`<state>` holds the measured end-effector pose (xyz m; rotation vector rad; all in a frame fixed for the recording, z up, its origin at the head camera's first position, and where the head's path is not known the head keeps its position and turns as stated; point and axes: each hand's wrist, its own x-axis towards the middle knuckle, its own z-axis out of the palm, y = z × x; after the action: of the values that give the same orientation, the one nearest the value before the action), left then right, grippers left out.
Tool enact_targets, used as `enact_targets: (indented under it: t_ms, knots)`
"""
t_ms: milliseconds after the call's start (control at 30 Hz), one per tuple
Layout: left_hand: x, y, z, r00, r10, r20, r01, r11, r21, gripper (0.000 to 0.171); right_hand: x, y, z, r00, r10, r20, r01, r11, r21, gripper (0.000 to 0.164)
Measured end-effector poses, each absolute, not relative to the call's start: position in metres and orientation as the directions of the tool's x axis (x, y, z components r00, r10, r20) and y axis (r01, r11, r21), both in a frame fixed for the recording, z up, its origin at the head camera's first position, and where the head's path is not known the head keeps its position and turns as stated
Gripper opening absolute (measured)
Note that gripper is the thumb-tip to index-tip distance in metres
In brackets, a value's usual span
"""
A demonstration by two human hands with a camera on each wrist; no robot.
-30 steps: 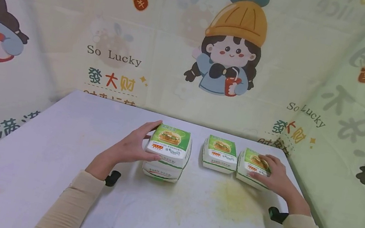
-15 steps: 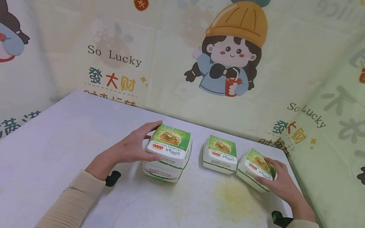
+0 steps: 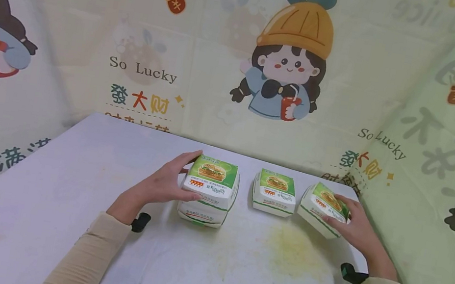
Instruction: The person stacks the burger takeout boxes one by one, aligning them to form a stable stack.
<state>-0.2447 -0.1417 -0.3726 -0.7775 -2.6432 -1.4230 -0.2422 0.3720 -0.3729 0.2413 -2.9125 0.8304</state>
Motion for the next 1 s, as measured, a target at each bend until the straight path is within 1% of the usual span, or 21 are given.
enact_targets:
  t_ms: [300,733,1000]
  knots:
    - [-0.243,-0.141,-0.371,-0.872,0.41,0.269,0.449,0.445,0.775,0.109,-0.235,0.361,-0.358,-0.962,-0.134,0.238,-0.246,0.808,-0.535,0.073]
    - [-0.242,-0.141,-0.37,-0.86,0.423,0.285,0.475,0.458,0.752,0.111,-0.23,0.344,-0.338,-0.939,-0.158,0.305,-0.307,0.785,-0.538,0.071]
    - [-0.243,-0.14,-0.372,-0.858,0.423,0.29,0.482,0.468,0.741,0.111,-0.228,0.331,-0.328,-0.911,-0.182,0.37,-0.365,0.776,-0.515,0.07]
